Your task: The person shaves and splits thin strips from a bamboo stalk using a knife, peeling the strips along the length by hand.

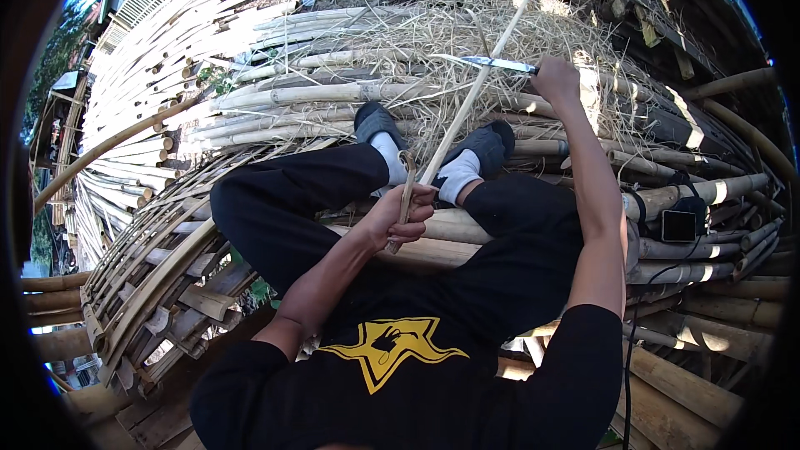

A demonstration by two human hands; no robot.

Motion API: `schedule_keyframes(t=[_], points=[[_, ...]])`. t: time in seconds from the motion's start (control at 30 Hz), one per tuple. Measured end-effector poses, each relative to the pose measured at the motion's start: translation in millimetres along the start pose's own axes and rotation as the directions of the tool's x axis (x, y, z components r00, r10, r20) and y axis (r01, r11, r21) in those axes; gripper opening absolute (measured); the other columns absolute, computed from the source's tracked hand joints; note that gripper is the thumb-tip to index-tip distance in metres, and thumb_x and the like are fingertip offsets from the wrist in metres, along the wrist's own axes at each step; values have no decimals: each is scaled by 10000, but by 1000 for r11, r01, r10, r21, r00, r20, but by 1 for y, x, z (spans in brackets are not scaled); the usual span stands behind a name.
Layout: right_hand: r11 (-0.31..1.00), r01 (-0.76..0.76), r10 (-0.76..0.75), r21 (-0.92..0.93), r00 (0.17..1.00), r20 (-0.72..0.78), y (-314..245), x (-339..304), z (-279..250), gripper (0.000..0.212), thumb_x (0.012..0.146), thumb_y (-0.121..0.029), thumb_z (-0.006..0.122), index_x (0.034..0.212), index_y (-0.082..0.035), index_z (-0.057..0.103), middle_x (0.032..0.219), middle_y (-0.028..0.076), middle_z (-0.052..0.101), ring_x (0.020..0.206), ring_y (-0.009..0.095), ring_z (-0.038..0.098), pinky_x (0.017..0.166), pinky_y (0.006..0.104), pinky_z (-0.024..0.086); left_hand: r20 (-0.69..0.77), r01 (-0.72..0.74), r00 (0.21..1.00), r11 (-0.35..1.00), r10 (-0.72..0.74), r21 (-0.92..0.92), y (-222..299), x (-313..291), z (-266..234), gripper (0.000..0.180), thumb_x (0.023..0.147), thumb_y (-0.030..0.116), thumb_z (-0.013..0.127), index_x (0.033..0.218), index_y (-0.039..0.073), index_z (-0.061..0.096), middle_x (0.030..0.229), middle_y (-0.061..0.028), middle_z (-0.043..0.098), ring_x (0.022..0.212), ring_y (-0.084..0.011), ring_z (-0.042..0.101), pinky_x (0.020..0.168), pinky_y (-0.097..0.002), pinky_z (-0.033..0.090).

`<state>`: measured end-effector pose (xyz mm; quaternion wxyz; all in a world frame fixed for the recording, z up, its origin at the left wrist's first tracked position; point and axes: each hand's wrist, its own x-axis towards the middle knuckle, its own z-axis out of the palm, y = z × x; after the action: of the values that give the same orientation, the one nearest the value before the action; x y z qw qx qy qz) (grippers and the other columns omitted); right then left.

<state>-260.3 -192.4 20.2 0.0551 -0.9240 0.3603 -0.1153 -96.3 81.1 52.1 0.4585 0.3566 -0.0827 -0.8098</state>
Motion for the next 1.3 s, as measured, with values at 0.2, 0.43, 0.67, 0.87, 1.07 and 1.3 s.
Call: schedule_keyframes(t=[0.2,0.43,0.67,0.87,1.07,1.3], points=[[978,-112,98,177,992,84,-34,-2,1,213,745,-214,588,789,-11,634,721,215,607,751,380,606,719,454,488,15,-22,1000,1000,22,-17,0,5,-9,300,936,281,388,673,145,342,467,34,267,259,-64,247,238,-215,195],[927,358,-375,110,893,249,-85,-19,-22,126,707,-177,588,724,-54,606,634,152,600,649,319,623,659,429,506,27,-66,997,993,68,-96,5,4,-9,336,929,286,404,629,156,326,447,35,261,249,-72,249,241,-221,202],[961,-277,277,13,960,-44,0,46,-2,197,760,-231,598,781,-39,636,711,178,626,708,326,636,645,420,520,81,-34,996,994,42,-100,29,6,2,302,927,260,397,653,148,337,458,24,278,253,-70,254,226,-216,210],[987,46,-69,155,986,151,-78,-8,-28,213,735,-215,593,755,-5,614,693,224,602,719,368,621,666,449,501,94,-86,990,974,107,-210,20,-3,-20,293,932,250,371,655,156,354,449,16,272,240,-87,249,213,-228,215],[902,429,-426,43,870,249,-85,5,-36,133,686,-169,615,691,-37,601,631,150,605,629,314,631,637,430,516,72,-57,995,985,69,-164,15,0,-9,285,942,240,366,674,143,353,447,18,274,244,-72,243,211,-220,202],[939,-343,342,-20,939,-28,-1,76,-18,235,767,-221,593,799,5,648,762,196,643,759,333,652,690,424,523,121,-32,992,993,45,-110,31,7,-3,289,951,241,359,682,135,364,460,29,278,251,-62,242,228,-203,193]])
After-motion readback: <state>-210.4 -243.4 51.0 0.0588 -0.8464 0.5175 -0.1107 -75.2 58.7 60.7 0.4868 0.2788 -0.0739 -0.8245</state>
